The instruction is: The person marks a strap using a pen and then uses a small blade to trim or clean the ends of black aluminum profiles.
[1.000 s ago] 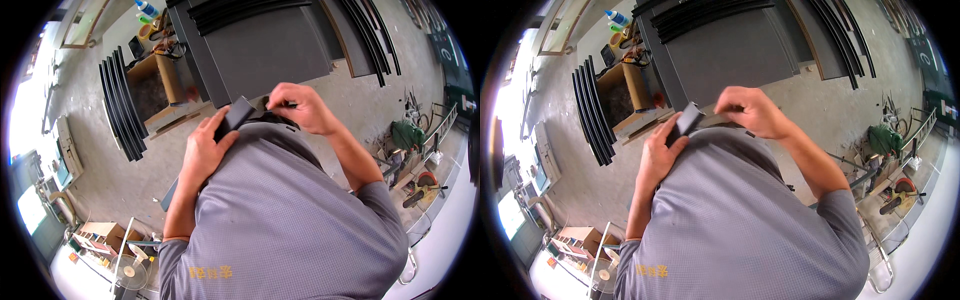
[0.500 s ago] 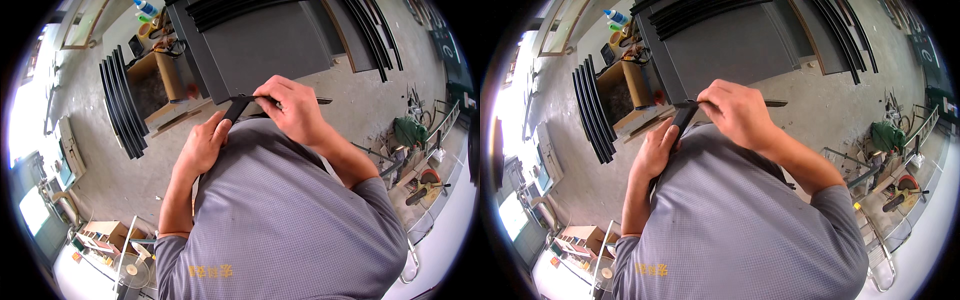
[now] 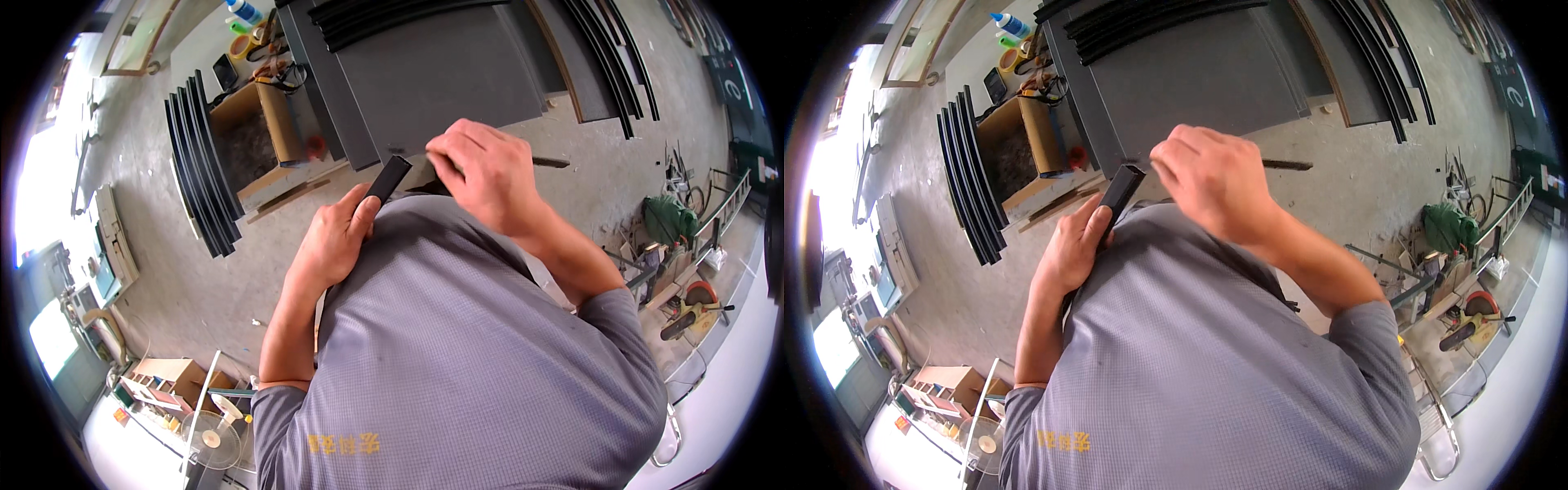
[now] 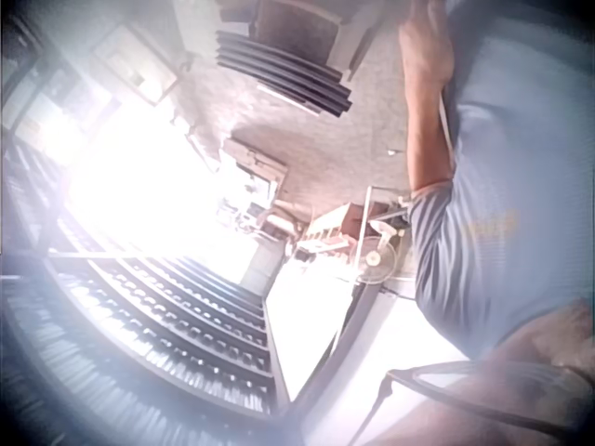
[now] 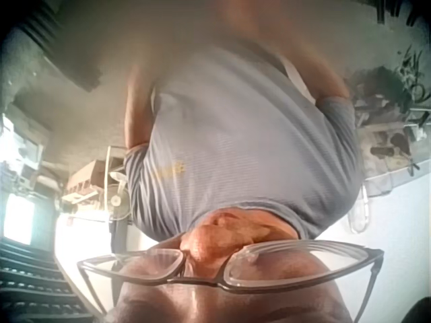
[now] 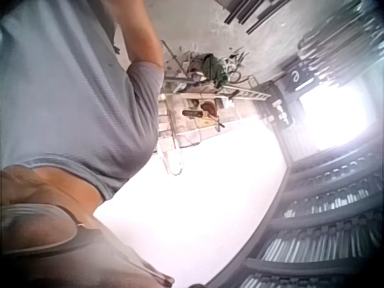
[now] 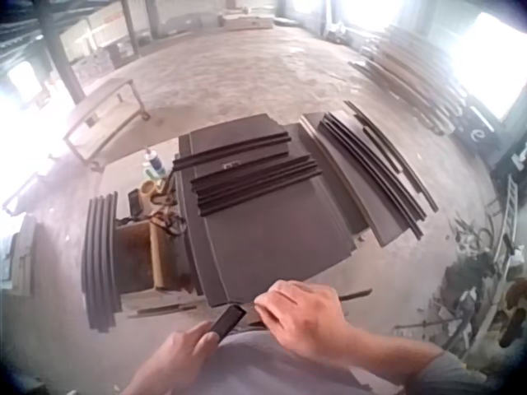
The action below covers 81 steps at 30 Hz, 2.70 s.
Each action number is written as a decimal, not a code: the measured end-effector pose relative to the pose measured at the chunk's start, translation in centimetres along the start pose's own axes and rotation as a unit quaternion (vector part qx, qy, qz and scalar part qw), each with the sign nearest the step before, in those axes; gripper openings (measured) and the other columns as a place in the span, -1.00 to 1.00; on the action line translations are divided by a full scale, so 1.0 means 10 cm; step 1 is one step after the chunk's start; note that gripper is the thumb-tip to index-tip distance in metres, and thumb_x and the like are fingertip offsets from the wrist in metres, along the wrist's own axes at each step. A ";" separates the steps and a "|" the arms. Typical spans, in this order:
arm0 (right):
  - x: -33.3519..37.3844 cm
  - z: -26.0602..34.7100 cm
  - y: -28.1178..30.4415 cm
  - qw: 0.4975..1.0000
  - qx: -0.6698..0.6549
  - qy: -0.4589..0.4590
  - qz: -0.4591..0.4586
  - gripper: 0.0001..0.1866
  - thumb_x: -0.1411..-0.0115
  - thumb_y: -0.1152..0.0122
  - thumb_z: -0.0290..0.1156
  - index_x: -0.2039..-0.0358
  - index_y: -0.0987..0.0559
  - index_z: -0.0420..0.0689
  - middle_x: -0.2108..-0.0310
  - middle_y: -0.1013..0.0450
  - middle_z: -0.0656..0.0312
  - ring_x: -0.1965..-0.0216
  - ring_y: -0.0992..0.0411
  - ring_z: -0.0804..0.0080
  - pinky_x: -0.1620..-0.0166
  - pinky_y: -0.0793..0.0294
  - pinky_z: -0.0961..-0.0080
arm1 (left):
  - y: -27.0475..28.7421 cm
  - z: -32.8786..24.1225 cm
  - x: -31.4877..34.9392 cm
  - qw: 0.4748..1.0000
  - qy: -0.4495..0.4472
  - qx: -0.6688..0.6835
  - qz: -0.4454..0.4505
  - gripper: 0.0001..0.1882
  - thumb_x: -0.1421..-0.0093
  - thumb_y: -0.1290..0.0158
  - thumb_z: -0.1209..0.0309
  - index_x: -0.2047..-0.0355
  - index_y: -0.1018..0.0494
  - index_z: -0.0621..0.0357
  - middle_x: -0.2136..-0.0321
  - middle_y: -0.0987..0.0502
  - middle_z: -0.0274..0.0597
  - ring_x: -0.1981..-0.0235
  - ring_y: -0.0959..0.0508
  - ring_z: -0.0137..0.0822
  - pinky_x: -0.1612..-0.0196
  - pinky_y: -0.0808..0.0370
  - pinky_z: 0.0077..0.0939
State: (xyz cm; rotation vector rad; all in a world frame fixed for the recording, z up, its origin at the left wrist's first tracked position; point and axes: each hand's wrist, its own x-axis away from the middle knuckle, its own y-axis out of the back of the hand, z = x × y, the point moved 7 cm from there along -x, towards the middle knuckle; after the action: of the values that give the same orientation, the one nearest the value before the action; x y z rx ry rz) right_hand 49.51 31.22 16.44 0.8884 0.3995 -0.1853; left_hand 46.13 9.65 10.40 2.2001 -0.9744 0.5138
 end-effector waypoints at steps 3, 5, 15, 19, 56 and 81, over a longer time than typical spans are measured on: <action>0.02 0.14 -0.06 1.000 -0.006 0.015 0.009 -0.88 -0.16 -0.43 -0.48 0.37 -0.60 -0.07 0.41 -0.50 0.29 0.37 -0.58 0.24 0.34 -0.57 0.31 | -0.03 0.01 0.01 1.000 0.010 0.002 0.006 -0.50 -0.59 0.14 0.01 -0.03 -0.48 0.26 0.48 -0.56 -0.10 0.40 -0.55 -0.18 0.18 -0.51 -0.25; -0.01 0.00 -0.08 1.000 -0.003 -0.008 0.009 -0.89 -0.17 -0.42 -0.48 0.37 -0.60 -0.07 0.43 -0.49 0.28 0.38 -0.58 0.24 0.34 -0.55 0.33 | -0.04 0.05 0.02 1.000 -0.002 -0.008 0.007 -0.50 -0.60 0.11 0.02 -0.14 -0.50 0.23 0.49 -0.59 -0.07 0.40 -0.60 -0.09 0.18 -0.54 -0.21; -0.07 -0.03 -0.02 0.999 -0.029 -0.004 0.014 -0.88 -0.17 -0.44 -0.59 0.33 -0.63 -0.16 0.43 -0.53 0.27 0.48 -0.51 0.32 0.43 -0.47 0.42 | -0.03 0.00 0.04 1.000 0.008 -0.004 -0.004 -0.49 -0.59 0.12 0.05 -0.21 -0.48 0.24 0.47 -0.59 -0.05 0.39 -0.60 -0.13 0.16 -0.54 -0.22; -0.05 -0.10 -0.11 0.989 -0.135 -0.044 0.048 -0.89 -0.18 -0.43 -0.60 0.29 -0.65 -0.18 0.40 -0.56 0.23 0.47 -0.52 0.29 0.41 -0.48 0.43 | -0.04 -0.03 0.06 1.000 0.010 -0.010 -0.008 -0.46 -0.57 0.10 0.04 -0.25 -0.47 0.26 0.43 -0.62 0.02 0.32 -0.64 -0.04 0.12 -0.55 -0.21; 0.23 -0.45 -0.54 0.906 -0.334 -0.243 0.097 -0.92 -0.35 -0.39 -0.53 0.25 -0.61 -0.20 0.38 -0.46 0.39 0.32 -0.35 0.72 0.25 -0.37 0.65 | 0.00 -0.03 0.15 0.984 -0.094 -0.113 -0.098 -0.47 -0.47 -0.04 -0.04 0.15 -0.54 0.30 0.41 -0.61 0.28 0.29 -0.61 0.35 0.21 -0.52 0.06; 0.11 -0.27 -0.23 0.965 -0.230 -0.124 0.028 -0.90 -0.22 -0.40 -0.63 0.28 -0.63 -0.21 0.35 -0.53 0.22 0.38 -0.51 0.34 0.31 -0.50 0.44 | 0.08 0.16 0.11 0.961 0.148 0.150 0.176 -0.36 -0.60 0.19 -0.12 0.07 -0.53 0.29 0.52 -0.56 -0.23 0.63 -0.54 -0.48 0.47 -0.54 -0.55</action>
State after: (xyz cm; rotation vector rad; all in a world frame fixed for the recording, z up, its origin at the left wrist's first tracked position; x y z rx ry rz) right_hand 49.08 31.89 12.78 0.4107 0.1694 -0.1418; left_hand 46.39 7.56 10.24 2.1231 -1.1884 1.1898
